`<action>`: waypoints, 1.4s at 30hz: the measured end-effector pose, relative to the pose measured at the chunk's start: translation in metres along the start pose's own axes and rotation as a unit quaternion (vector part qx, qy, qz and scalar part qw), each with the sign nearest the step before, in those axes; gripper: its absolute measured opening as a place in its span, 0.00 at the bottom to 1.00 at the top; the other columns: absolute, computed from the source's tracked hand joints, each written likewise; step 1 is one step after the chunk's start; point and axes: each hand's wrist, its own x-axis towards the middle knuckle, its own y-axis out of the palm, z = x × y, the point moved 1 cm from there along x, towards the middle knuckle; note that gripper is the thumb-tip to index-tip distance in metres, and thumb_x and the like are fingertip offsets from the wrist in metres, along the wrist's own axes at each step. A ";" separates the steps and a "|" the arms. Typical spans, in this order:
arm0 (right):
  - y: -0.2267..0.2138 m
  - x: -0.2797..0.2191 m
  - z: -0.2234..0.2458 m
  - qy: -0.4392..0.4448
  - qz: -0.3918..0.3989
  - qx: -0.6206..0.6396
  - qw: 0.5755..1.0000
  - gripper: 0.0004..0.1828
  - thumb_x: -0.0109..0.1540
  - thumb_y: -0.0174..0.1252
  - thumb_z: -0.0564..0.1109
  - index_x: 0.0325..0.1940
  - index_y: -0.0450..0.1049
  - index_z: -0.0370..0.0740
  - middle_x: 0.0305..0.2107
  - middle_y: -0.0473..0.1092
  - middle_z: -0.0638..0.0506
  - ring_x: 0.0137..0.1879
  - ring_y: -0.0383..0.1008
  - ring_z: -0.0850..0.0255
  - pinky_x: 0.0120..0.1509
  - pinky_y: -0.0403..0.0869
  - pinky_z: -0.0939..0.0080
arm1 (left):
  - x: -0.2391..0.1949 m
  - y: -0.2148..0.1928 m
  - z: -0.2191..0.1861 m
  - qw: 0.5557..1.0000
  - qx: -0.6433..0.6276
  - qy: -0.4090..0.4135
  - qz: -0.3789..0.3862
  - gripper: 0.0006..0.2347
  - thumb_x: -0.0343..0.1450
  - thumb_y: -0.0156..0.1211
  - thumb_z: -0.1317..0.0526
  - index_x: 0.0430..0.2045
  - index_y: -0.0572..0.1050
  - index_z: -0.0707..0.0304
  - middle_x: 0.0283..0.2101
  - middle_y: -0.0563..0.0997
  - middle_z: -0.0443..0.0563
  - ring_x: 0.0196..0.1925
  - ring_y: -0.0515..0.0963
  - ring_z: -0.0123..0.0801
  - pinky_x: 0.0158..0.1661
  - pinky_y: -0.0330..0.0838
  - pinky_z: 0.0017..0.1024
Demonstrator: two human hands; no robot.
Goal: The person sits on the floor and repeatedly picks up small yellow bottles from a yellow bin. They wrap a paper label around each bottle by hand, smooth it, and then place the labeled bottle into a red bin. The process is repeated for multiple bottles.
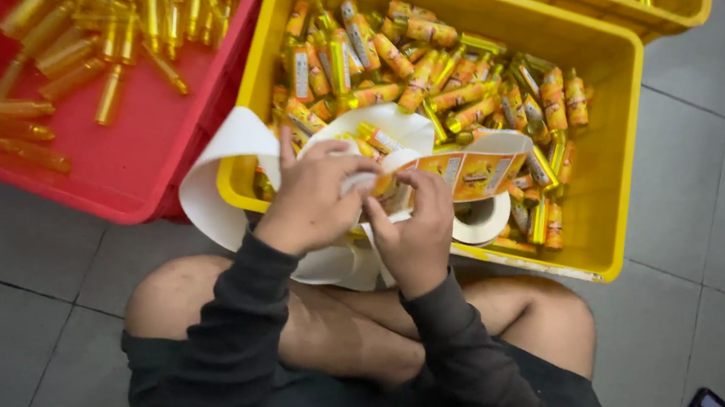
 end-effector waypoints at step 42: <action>-0.031 0.025 0.051 0.039 0.022 0.182 0.982 0.12 0.71 0.42 0.40 0.47 0.68 0.28 0.55 0.68 0.36 0.61 0.66 0.45 0.68 0.64 0.47 | -0.031 -0.036 -0.023 0.903 -0.417 0.102 -0.015 0.25 0.67 0.69 0.58 0.58 0.68 0.67 0.56 0.76 0.66 0.60 0.77 0.60 0.62 0.69 0.51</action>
